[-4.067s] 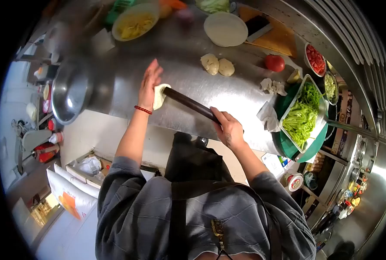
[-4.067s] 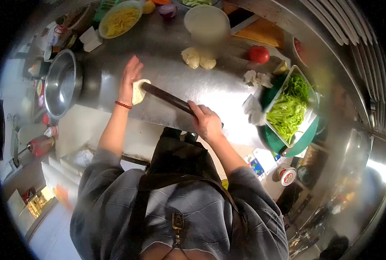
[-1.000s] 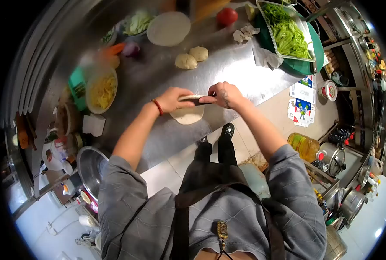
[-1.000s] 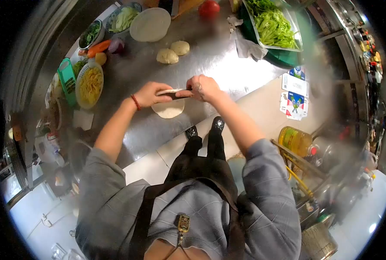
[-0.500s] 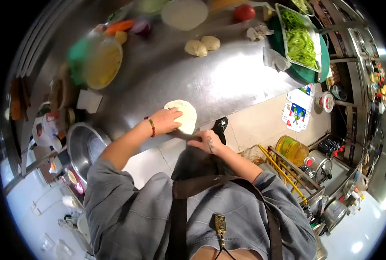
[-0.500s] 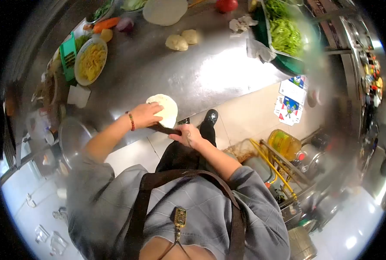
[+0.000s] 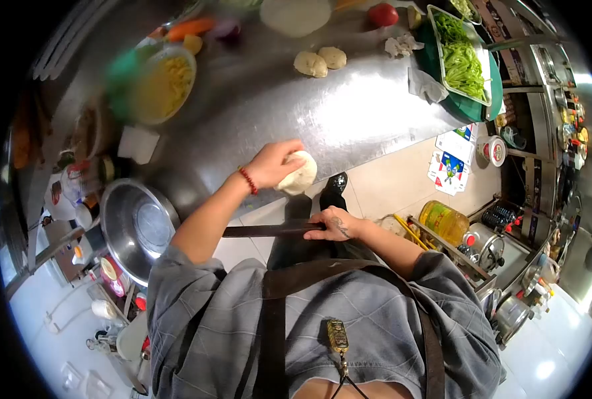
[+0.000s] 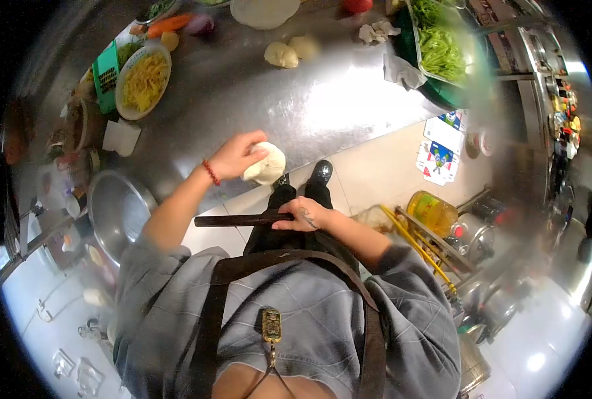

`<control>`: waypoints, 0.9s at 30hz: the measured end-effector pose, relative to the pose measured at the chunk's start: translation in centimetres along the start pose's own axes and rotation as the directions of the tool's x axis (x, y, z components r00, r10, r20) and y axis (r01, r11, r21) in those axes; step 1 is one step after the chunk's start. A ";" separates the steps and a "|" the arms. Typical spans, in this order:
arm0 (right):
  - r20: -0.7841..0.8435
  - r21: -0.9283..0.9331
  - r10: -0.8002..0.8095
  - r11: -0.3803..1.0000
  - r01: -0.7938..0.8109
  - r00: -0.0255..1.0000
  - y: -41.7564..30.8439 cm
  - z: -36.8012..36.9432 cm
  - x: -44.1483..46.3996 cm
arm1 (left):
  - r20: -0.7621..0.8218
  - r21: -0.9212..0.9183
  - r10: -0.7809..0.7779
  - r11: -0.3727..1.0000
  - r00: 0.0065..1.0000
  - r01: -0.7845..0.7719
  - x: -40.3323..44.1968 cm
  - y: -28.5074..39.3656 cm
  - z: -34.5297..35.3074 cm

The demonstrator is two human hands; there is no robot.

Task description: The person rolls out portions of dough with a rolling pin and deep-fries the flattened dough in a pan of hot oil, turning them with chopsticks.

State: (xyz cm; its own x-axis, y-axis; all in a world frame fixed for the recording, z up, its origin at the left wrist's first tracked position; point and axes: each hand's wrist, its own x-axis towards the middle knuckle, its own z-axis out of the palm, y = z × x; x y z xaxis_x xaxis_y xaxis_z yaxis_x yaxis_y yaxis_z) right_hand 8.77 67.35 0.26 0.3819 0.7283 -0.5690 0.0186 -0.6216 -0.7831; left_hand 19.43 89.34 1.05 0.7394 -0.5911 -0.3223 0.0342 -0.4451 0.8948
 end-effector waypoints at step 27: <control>-0.871 -0.407 -0.157 0.760 -0.507 0.465 4.5 -10.8 9.3 | -0.680 0.653 0.212 0.612 0.702 0.447 5.2 -8.0 -1.4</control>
State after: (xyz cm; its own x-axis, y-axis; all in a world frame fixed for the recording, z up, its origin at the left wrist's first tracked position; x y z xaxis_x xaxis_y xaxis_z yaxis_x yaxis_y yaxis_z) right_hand 22.37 68.18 -5.84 0.9798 0.1847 0.0771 0.1968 -0.9588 -0.2046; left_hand 23.91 90.75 -7.36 0.9834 -0.0525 0.1735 -0.0876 -0.9755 0.2016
